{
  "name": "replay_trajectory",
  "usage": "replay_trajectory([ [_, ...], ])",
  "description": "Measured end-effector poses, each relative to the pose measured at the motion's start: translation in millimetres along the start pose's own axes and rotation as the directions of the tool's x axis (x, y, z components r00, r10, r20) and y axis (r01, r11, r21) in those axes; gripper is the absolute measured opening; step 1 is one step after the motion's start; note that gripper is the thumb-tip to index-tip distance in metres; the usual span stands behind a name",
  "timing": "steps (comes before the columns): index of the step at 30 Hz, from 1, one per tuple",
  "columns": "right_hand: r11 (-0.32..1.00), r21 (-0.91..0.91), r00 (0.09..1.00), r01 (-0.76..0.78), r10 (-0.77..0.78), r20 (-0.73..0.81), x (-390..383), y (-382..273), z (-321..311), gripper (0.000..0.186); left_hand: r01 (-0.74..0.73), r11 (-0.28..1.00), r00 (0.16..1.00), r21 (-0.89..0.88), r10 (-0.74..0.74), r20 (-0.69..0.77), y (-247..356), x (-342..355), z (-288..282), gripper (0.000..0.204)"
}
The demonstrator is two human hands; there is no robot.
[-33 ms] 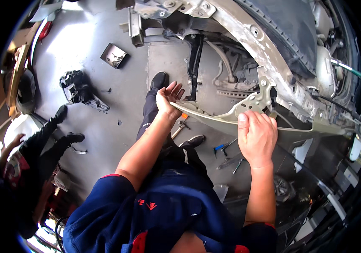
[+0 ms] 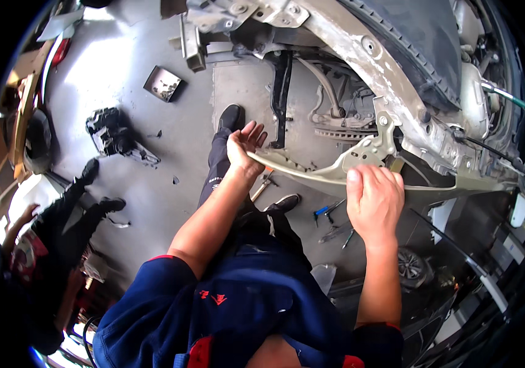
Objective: The person holds a car headlight, detaches and adjusts a support bracket on a vehicle, secures a bracket to a fender panel by tightening a bolt with a wrench, and positions the fender panel onto the vehicle frame.
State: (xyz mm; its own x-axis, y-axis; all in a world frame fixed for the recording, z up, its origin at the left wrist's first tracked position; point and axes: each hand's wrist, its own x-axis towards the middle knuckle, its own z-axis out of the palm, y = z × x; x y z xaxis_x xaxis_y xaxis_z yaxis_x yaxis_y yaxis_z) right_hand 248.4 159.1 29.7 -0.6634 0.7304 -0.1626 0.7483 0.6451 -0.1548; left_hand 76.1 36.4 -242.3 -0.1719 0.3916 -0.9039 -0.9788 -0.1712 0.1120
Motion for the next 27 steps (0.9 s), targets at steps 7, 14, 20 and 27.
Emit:
replay_trajectory([
  [7, 0.987, 0.107, 0.992, -0.119, 0.115, 0.043, 8.2, -0.8, -6.3, 0.023, 0.293, 0.952, 0.956, 0.084, -0.289, -0.053, 8.4, 3.1, -14.6, 0.048],
  [14, 0.827, 0.134, 0.698, -0.547, 0.538, -0.473, -13.7, -15.7, -6.9, 0.038, 0.296, 0.705, 0.951, 0.644, -0.280, -0.131, 65.5, 31.2, -43.0, 0.036],
  [20, 0.204, 0.818, 0.368, -0.539, 0.930, 0.011, -31.2, -31.6, 37.3, 0.100, -0.071, 0.447, 0.994, 0.892, -0.039, 0.098, 121.7, -21.6, 83.8, 0.032],
  [27, 0.003, 0.979, 0.450, -0.206, 0.888, 0.092, -146.5, -80.9, 144.7, 0.030, -0.814, -0.031, 0.537, 0.580, -0.419, 0.732, 63.6, -135.4, 174.6, 0.023],
])
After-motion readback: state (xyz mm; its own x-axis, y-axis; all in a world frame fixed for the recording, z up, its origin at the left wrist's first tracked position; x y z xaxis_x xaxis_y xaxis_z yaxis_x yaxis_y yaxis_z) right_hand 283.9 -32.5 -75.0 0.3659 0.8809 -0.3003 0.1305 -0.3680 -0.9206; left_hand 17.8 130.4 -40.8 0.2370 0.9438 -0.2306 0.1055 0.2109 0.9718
